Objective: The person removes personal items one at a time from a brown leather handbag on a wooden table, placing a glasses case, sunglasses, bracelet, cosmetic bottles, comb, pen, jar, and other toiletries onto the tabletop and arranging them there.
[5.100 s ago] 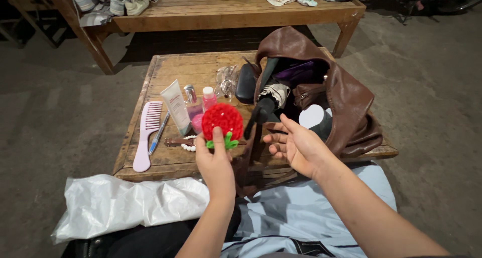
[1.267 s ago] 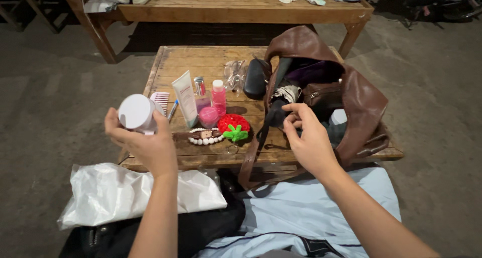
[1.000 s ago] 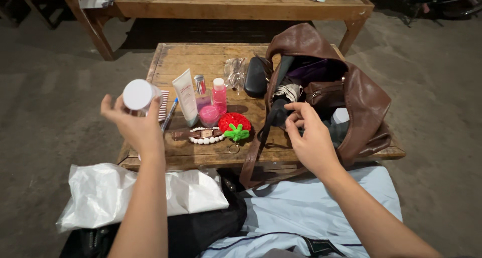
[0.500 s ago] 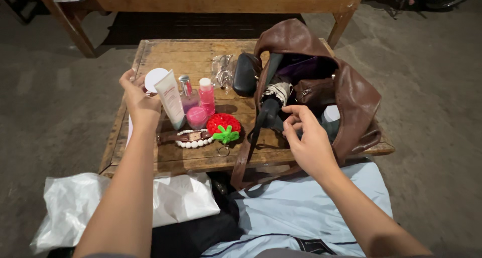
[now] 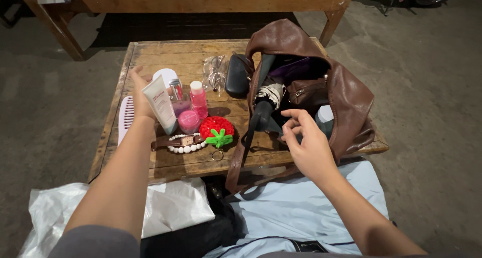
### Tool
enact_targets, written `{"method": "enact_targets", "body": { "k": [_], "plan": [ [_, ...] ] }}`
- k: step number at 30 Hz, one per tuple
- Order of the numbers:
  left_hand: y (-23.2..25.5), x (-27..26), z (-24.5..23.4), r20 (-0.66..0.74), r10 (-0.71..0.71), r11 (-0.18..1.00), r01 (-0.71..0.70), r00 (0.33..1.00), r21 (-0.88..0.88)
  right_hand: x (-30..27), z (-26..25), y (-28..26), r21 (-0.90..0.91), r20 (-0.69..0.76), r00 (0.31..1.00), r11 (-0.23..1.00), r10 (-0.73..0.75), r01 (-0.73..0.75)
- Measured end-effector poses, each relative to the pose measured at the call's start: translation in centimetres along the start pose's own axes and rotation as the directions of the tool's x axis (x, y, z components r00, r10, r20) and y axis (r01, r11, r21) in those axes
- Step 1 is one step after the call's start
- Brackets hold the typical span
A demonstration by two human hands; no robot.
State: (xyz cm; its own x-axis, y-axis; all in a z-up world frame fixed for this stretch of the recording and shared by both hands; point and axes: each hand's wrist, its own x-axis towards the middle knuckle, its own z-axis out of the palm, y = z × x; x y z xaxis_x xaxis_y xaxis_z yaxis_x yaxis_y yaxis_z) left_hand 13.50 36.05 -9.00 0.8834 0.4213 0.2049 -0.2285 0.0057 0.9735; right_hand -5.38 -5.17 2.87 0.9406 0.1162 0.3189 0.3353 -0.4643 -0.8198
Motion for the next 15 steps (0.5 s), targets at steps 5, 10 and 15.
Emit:
{"method": "enact_targets", "body": {
  "k": [5,10,15],
  "plan": [
    [-0.6,0.0,0.3,0.012,-0.109,0.990,0.110,0.994,-0.093,0.1,-0.2,-0.2,-0.056,-0.003,0.998,0.996,0.069,-0.069],
    [-0.7,0.2,0.1,0.025,-0.053,0.993,0.055,0.998,-0.105,0.0,-0.3,-0.3,-0.040,0.001,0.999,0.998,0.048,-0.048],
    [-1.8,1.0,-0.2,0.066,-0.190,0.954,0.201,0.979,-0.224,0.0,-0.4,-0.4,-0.024,0.010,0.998,0.998,0.060,-0.060]
  ]
}}
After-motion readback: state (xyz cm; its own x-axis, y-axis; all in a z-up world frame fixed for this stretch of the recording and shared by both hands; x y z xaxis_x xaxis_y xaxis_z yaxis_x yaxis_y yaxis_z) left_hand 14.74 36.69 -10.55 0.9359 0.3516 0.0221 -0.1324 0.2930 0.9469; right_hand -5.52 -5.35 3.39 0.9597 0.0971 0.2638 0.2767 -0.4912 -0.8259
